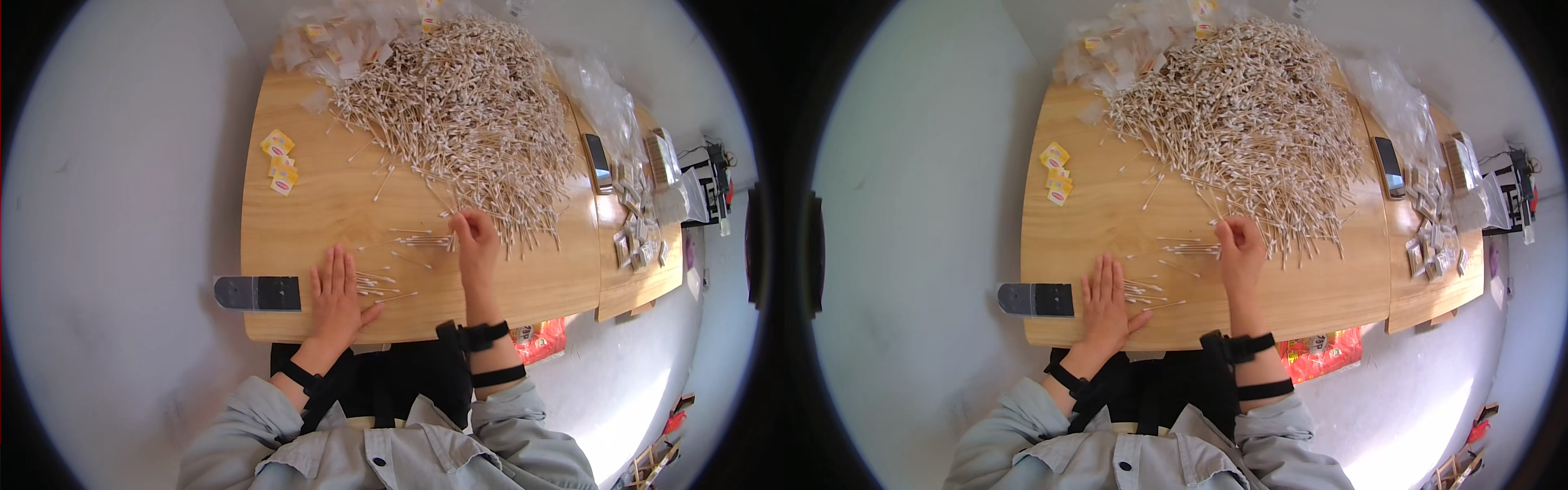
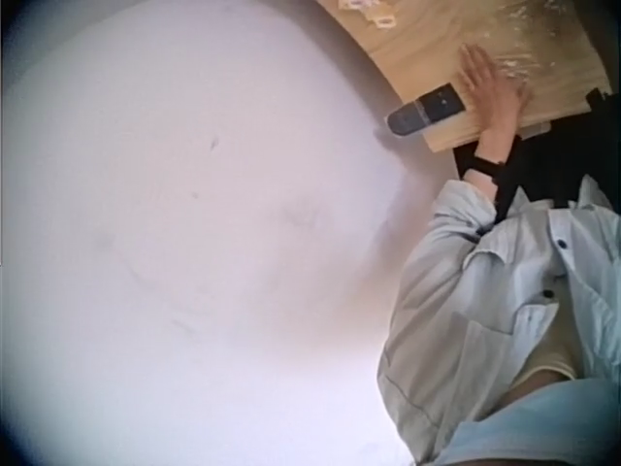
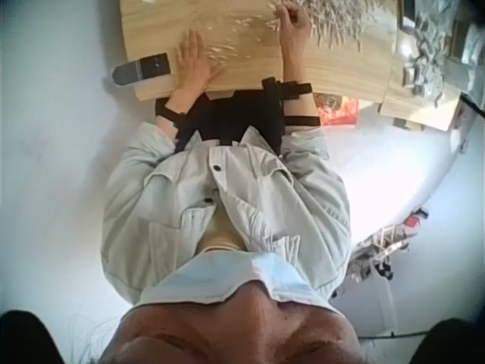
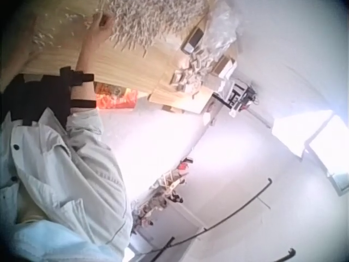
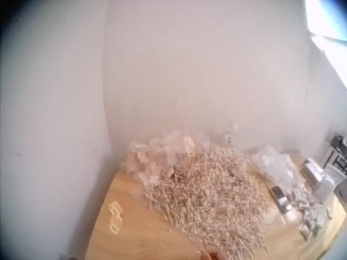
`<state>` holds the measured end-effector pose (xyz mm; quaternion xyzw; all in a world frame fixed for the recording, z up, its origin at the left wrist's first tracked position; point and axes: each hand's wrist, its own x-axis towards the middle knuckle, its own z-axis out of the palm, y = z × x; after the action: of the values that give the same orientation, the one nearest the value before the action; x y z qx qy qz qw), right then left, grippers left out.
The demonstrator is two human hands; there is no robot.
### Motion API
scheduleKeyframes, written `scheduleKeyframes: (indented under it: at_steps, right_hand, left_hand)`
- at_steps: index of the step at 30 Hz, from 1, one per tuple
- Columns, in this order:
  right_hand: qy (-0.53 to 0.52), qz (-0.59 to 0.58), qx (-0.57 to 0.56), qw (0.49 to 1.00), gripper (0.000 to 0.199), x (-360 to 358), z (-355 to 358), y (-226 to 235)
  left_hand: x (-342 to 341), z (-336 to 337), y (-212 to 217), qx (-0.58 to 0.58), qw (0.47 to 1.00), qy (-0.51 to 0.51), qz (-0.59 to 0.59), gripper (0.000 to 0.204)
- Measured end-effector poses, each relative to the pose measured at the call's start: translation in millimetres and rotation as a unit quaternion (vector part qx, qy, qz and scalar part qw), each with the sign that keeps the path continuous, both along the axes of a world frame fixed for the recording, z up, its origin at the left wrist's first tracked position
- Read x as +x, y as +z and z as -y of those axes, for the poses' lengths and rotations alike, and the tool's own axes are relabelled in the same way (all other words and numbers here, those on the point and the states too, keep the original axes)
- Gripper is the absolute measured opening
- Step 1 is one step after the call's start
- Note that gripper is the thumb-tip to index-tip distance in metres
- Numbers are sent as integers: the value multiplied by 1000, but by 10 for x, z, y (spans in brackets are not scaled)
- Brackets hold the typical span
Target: Manually organizing and packing cotton swabs into small plastic bags.
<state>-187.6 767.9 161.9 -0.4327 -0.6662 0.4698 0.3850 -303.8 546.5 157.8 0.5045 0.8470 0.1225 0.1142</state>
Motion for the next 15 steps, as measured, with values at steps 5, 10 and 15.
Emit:
scheduleKeyframes:
  at_steps: [5, 10, 15]
  right_hand:
    - [36, -59, -220, 973, 16, 897, 223, 196]
    - [70, 120, -283, 949, 14, 2137, 487, 300]
    - [-21, 265, -335, 904, 15, 2961, 655, -138]
  left_hand:
    - [-131, 82, 21, 36, 997, 36, 58, 114]
    - [-261, 256, 194, 44, 995, -6, 92, 115]
    - [-252, 335, 153, -8, 995, -88, 42, 114]
